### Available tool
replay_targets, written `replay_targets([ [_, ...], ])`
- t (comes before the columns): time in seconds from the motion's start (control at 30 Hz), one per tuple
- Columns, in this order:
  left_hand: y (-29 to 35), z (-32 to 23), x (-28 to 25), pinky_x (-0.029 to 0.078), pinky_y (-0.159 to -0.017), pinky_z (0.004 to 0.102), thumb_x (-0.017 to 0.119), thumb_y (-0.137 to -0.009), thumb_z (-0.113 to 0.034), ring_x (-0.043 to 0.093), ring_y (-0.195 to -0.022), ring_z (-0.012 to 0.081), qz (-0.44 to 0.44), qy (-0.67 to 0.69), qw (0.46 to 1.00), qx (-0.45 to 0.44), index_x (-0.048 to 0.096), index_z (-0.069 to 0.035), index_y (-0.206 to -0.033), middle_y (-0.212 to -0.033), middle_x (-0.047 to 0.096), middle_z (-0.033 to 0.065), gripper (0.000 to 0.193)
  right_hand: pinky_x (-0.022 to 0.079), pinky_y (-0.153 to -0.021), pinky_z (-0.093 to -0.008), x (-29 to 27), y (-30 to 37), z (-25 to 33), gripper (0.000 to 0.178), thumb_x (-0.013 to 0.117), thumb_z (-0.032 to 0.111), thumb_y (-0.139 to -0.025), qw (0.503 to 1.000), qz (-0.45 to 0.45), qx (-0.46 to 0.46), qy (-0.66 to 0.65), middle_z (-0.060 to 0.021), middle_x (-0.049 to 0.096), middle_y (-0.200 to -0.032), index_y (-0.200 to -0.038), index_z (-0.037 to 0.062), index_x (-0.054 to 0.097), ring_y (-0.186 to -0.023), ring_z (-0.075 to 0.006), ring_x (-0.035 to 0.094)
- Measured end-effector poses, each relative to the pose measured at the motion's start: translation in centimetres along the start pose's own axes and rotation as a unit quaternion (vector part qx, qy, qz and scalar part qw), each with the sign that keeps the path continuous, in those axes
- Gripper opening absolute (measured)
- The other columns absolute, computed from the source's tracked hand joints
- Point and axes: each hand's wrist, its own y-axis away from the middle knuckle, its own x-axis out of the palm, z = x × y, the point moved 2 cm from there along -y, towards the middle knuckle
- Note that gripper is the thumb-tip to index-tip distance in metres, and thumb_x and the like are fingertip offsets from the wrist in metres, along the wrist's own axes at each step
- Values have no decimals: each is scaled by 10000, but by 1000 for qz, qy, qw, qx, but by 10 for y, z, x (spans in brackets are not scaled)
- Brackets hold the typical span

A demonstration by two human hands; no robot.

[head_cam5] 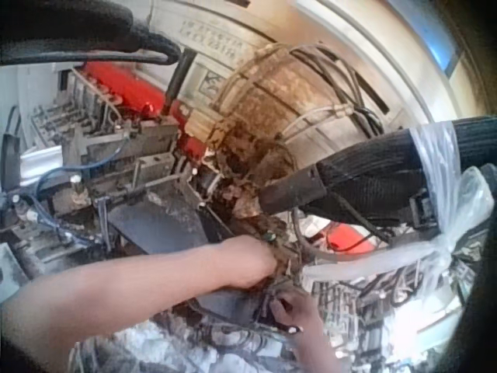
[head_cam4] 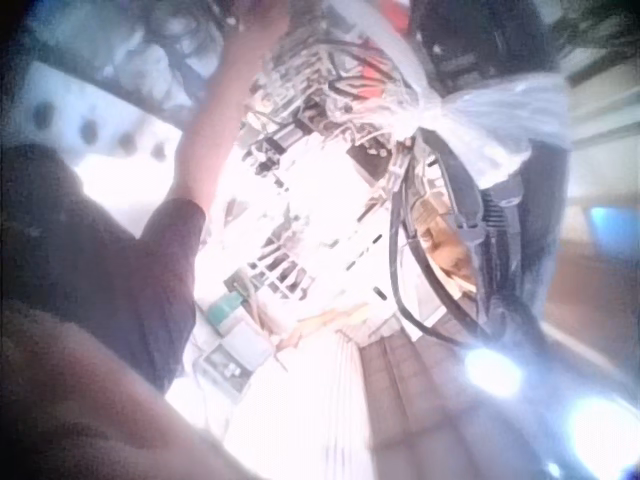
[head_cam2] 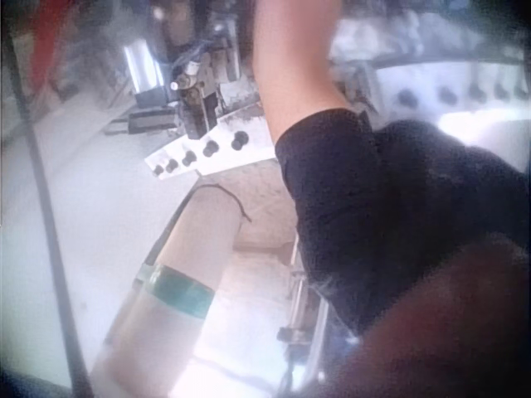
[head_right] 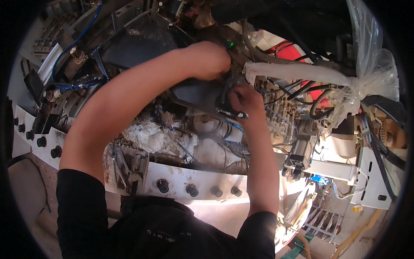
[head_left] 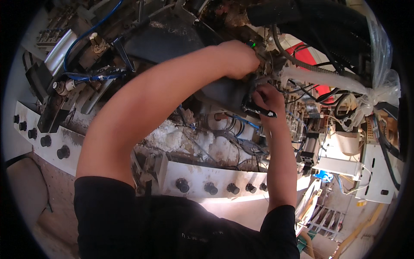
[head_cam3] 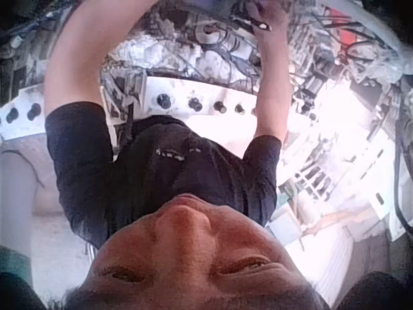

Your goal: The person handles small parts and tools at a workbench, then moves through a workshop to assist another person with large wooden panels. They carry a panel to a table saw and position it for cutting.

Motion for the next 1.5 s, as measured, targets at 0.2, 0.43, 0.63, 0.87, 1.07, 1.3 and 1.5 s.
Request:
replay_targets([
  [0.2, 66, -78, 29, 503, -805, 450, 732, -711, -178, 602, -945, 334, -389, 262, 877, -103, 622, -51, -965, -989, 603, 122, 305, 463, -668, -266, 0, -25, -8, 353, 430, 295, -986, 962, -42, 142, -230, -31, 654, -851, -988, 26, 658, -782, -125, 587],
  [0.43, 45, -102, 52, 540, -633, 432, 768, -651, -229, 634, -806, 326, -387, 189, 882, -192, 540, -66, -944, -958, 552, 122, 405, 438, -686, -319, 14, -55, -6, 406, 451, 326, -1007, 973, 68, 130, -181, -79, 576, -720, -806, 6, 600, -696, -164, 519],
  [0.63, 36, -96, 38, 545, -583, 410, 771, -670, -256, 651, -665, 319, -269, 127, 942, -153, 543, -67, -893, -867, 580, 141, 370, 445, -670, -311, 16, -52, -10, 351, 510, 295, -999, 945, 61, 96, -307, -26, 580, -738, -815, 19, 625, -739, -121, 528],
  [0.87, 35, -88, 34, 548, -627, 444, 765, -677, -260, 666, -659, 342, -167, 189, 954, -161, 595, -95, -875, -733, 632, 123, 308, 391, -606, -295, 20, -56, -16, 401, 480, 367, -1004, 969, 61, 68, -229, -26, 518, -680, -796, 43, 593, -656, -129, 480],
  [1.07, 36, -86, 40, 556, -667, 433, 770, -700, -307, 681, -712, 332, -157, 191, 957, -150, 630, -82, -903, -775, 658, 127, 334, 428, -676, -318, 20, -55, -17, 377, 428, 312, -1023, 980, 48, -19, -192, -60, 558, -759, -828, 28, 580, -701, -185, 514],
  [1.3, 52, -100, 25, 492, -595, 433, 740, -702, -199, 599, -629, 315, -395, 45, 913, -89, 602, -76, -855, -765, 603, 75, 240, 433, -680, -314, 25, -56, -20, 380, 472, 317, -1013, 972, 29, 4, -231, -37, 573, -738, -804, 31, 610, -725, -143, 520],
  [1.5, 20, -97, 37, 449, -510, 361, 761, -752, -176, 594, -560, 298, -281, 356, 891, 33, 598, -62, -683, -621, 596, 80, 211, 443, -708, -298, 25, -56, -28, 306, 552, 305, -976, 968, 44, 29, -246, -23, 588, -767, -833, 43, 615, -774, -125, 540],
])
